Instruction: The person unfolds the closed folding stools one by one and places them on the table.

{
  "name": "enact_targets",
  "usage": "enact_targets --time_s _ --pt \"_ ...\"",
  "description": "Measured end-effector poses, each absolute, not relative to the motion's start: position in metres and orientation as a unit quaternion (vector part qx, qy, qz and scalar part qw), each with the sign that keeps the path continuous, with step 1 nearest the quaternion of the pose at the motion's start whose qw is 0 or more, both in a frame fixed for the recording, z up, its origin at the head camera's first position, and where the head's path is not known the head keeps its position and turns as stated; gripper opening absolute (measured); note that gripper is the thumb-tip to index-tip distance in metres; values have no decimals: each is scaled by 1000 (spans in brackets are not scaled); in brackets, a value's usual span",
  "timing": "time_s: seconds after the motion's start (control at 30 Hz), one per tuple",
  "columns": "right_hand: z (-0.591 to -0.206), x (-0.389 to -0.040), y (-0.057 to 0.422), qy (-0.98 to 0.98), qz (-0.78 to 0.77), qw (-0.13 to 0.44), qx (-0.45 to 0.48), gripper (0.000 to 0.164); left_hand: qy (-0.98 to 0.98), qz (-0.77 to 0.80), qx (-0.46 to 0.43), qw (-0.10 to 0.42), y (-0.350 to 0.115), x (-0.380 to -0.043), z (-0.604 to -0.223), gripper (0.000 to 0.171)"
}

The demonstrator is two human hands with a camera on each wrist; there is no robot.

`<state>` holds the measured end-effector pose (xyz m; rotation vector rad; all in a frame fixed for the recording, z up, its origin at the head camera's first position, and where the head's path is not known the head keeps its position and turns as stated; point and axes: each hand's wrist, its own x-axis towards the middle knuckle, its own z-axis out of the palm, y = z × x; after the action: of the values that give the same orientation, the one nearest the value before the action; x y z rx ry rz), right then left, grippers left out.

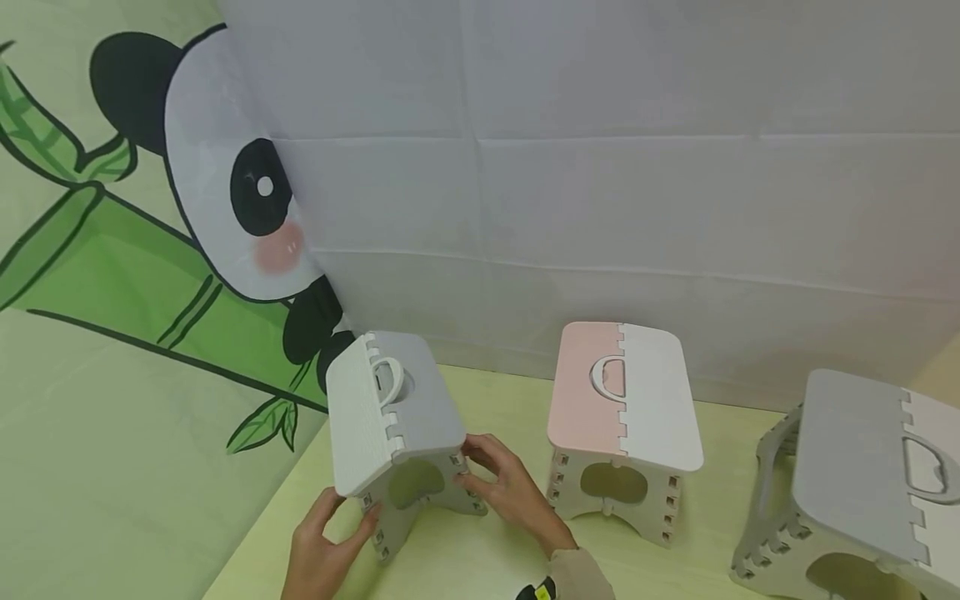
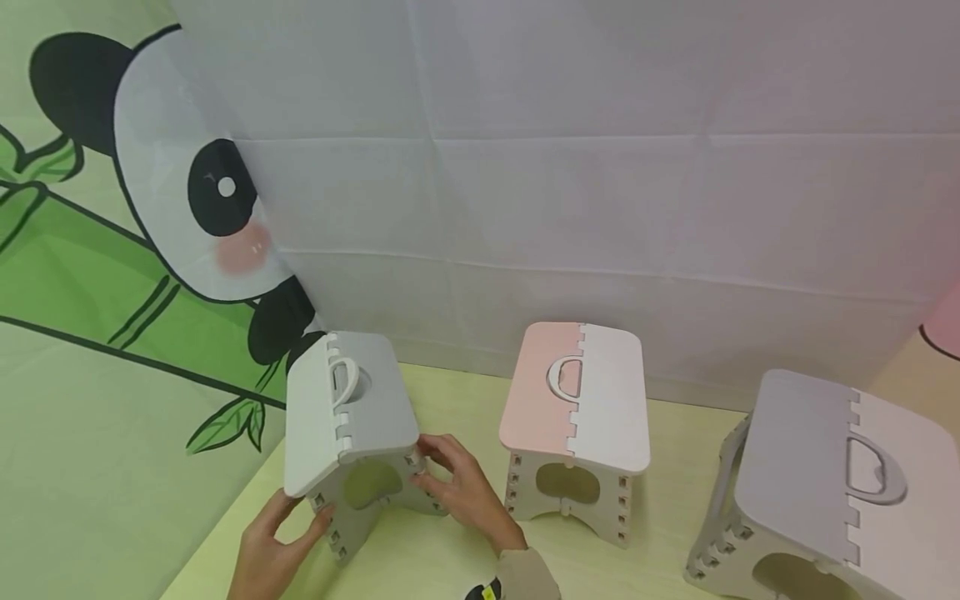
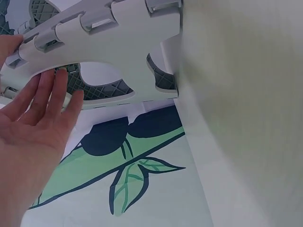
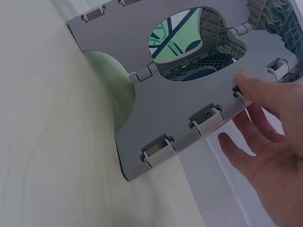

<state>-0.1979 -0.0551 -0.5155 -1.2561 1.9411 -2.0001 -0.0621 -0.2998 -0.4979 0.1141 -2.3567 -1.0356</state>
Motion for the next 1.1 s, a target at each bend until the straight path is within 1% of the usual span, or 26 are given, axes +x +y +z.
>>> enact_targets --time_s 0.07,0.13,0.27,0.37,0.53,0.67,0.87,0.93,1.1 --pt "-515 -198 -54 633 -651 42 -417 52 -876 -376 31 301 -299 -63 -497 52" --pt "-514 -198 -53 633 -649 48 -419 52 -877 -365 33 312 -299 -63 -497 52" --pt "-510 -198 -52 644 -643 65 -409 53 -885 -345 45 310 -298 -63 -497 52" --pt "-506 -198 -50 650 -638 78 -406 53 -884 -339 47 319 -298 -63 -496 50" --pt "-499 -197 -48 656 -628 78 -411 52 -879 -339 49 331 -298 -63 -493 52" --pt "-493 -196 -46 665 -624 63 -405 52 -877 -340 53 336 -297 -63 -489 60" --pt "-483 -195 -45 669 -624 40 -403 55 -867 -332 27 370 -297 -64 -483 72" --pt "-476 -193 -44 668 -625 35 -402 56 -866 -326 31 378 -297 -64 -482 74" --pt "-453 -183 -39 680 -621 42 -388 57 -867 -323 63 373 -297 -61 -478 79"
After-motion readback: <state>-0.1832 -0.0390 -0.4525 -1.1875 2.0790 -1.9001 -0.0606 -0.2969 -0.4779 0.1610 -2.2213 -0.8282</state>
